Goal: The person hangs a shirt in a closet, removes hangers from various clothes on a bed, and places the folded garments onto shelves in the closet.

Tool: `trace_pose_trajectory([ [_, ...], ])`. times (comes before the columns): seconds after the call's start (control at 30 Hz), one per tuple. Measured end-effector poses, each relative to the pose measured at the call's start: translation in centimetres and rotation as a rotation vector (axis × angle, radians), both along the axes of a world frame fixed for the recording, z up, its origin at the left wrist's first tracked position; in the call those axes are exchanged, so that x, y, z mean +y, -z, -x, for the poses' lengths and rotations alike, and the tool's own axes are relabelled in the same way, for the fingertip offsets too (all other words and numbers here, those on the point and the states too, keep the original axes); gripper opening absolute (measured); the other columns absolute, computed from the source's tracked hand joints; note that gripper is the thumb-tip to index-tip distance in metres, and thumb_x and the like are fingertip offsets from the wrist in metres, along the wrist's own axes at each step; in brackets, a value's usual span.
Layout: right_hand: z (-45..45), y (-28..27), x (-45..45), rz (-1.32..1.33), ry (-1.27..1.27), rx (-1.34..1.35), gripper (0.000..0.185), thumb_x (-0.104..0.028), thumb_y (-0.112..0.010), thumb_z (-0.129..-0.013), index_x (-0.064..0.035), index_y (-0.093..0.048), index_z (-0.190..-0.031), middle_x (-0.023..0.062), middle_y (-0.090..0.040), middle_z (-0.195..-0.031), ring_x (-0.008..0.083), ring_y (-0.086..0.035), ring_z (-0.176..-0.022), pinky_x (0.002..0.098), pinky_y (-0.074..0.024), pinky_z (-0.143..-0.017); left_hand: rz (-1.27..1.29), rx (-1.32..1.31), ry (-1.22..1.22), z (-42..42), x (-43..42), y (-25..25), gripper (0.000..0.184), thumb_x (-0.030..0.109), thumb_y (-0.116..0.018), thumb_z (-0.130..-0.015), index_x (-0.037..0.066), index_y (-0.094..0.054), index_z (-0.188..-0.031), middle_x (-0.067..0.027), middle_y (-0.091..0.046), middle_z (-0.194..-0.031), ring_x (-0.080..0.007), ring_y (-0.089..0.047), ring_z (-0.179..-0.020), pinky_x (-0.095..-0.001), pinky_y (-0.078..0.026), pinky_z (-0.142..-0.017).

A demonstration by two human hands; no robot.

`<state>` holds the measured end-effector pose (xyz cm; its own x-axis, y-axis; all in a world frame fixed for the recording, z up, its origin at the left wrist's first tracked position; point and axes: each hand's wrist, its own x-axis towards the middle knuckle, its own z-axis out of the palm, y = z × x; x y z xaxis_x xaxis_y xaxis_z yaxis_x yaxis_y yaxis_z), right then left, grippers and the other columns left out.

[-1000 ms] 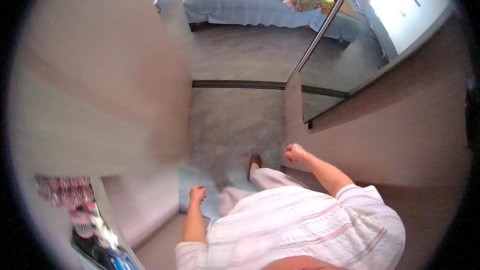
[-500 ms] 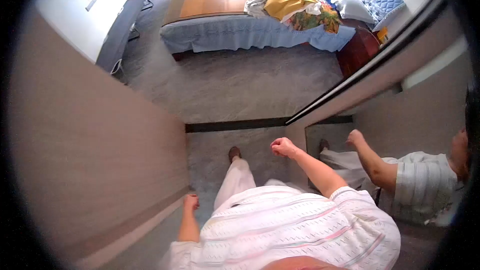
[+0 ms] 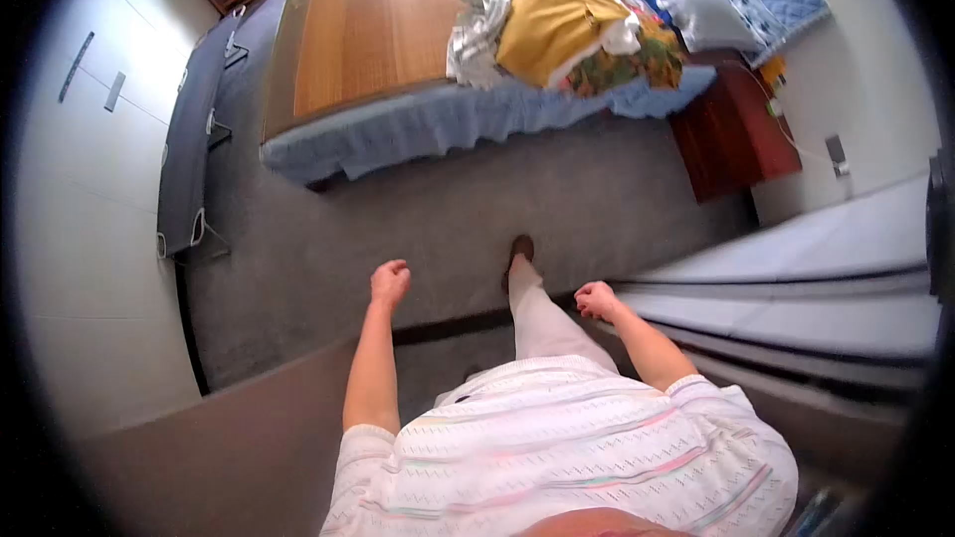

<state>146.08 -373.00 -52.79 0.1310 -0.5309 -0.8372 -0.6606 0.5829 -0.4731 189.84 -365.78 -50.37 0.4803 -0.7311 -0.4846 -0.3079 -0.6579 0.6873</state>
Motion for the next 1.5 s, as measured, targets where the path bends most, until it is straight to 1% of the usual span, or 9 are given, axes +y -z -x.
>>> trace_pose_trajectory([
  [0.1, -0.6, 2.4, -10.1, 0.187, -0.247, 0.084, 0.018, -0.016, -0.054, -0.075, -0.0048, -0.062, -0.087, 0.0052, -0.06, -0.065, 0.0122, -0.056, -0.051, 0.0256, -0.0382, -0.037, -0.135, -0.024, 0.062, -0.2, -5.7, 1.0, 0.032, 0.018, -0.055, -0.071, 0.005, -0.062, -0.1, -0.0097, -0.065, -0.085, -0.0191, -0.063, -0.074, -0.0296, -0.048, -0.07],
  [0.17, -1.8, -2.0, -16.6, 0.173, -0.24, 0.042, 0.02, -0.016, -0.053, -0.073, -0.0046, -0.063, -0.086, 0.0035, -0.06, -0.063, 0.0116, -0.056, -0.051, 0.0253, -0.0403, -0.039, -0.261, -0.051, 0.133, -0.6, -8.4, 1.9, 0.032, 0.018, -0.055, -0.071, 0.005, -0.062, -0.1, -0.0095, -0.065, -0.084, -0.0187, -0.063, -0.072, -0.0298, -0.048, -0.07],
  [0.53, -6.1, -4.6, -42.6, 0.223, 0.026, -0.079, 0.019, -0.008, -0.053, -0.073, 0.0005, -0.061, -0.088, 0.0064, -0.061, -0.068, 0.0127, -0.058, -0.056, 0.0261, -0.0485, -0.053, -0.384, 0.309, -0.304, -8.7, -27.6, 2.1, 0.029, 0.007, -0.054, -0.076, 0.005, -0.054, -0.104, -0.0051, -0.055, -0.065, -0.0133, -0.05, -0.046, -0.0247, -0.036, -0.037],
  [0.7, -6.1, -5.0, -48.8, 0.137, 0.151, -0.023, 0.017, -0.009, -0.054, -0.073, 0.0005, -0.062, -0.085, 0.0057, -0.061, -0.067, 0.0123, -0.057, -0.055, 0.0254, -0.0482, -0.051, -0.282, 0.218, -0.157, -12.0, -44.1, 1.7, 0.027, 0.009, -0.052, -0.076, 0.003, -0.057, -0.101, -0.0053, -0.054, -0.064, -0.0133, -0.049, -0.045, -0.0261, -0.036, -0.036],
  [0.9, -3.3, -5.0, -58.6, 0.187, 0.199, 0.009, 0.018, -0.013, -0.053, -0.075, -0.0047, -0.06, -0.089, 0.0019, -0.059, -0.069, 0.0084, -0.056, -0.055, 0.0219, -0.0397, -0.042, -0.107, 0.007, 0.16, -10.4, -63.8, -1.8, 0.029, 0.017, -0.055, -0.074, 0.003, -0.062, -0.098, -0.0077, -0.062, -0.074, -0.0156, -0.058, -0.061, -0.0278, -0.047, -0.056],
  [1.27, 5.8, 1.2, -85.0, 0.742, 0.02, 0.237, 0.023, -0.016, -0.06, -0.072, -0.0026, -0.063, -0.091, 0.0095, -0.064, -0.078, 0.0173, -0.061, -0.071, 0.0273, -0.0476, -0.067, 0.176, -0.302, 0.24, -5.5, -84.0, 2.3, 0.032, 0.021, -0.055, -0.072, 0.007, -0.063, -0.1, -0.0128, -0.064, -0.085, -0.025, -0.061, -0.079, -0.0332, -0.047, -0.073],
  [1.33, 6.8, 1.6, -88.8, 0.762, -0.048, 0.332, 0.032, -0.019, -0.063, -0.072, -0.0013, -0.06, -0.098, 0.0115, -0.064, -0.082, 0.0189, -0.061, -0.073, 0.0286, -0.0479, -0.068, 0.186, -0.462, 0.279, -4.8, -87.4, 2.7, 0.031, 0.02, -0.054, -0.072, 0.008, -0.063, -0.098, -0.0134, -0.062, -0.092, -0.029, -0.058, -0.087, -0.0365, -0.045, -0.079],
  [1.37, 7.3, 1.8, -90.2, 0.727, -0.054, 0.366, 0.047, -0.03, -0.064, -0.068, -0.0022, -0.055, -0.106, 0.0161, -0.062, -0.094, 0.027, -0.06, -0.084, 0.0336, -0.047, -0.075, 0.204, -0.546, 0.302, -4.4, -88.9, 3.0, 0.03, 0.021, -0.054, -0.072, 0.008, -0.063, -0.097, -0.0131, -0.061, -0.096, -0.0303, -0.056, -0.093, -0.0379, -0.043, -0.083],
  [1.5, 7.8, 3.6, -94.2, 0.68, -0.255, 0.612, 0.078, -0.041, -0.068, -0.062, -0.0017, -0.041, -0.123, 0.0221, -0.051, -0.114, 0.0338, -0.049, -0.107, 0.0383, -0.038, -0.091, 0.198, -0.604, 0.387, -2.8, -94.3, 5.1, 0.033, 0.024, -0.056, -0.072, 0.012, -0.06, -0.103, -0.0103, -0.052, -0.115, -0.0279, -0.046, -0.109, -0.0379, -0.036, -0.094],
])
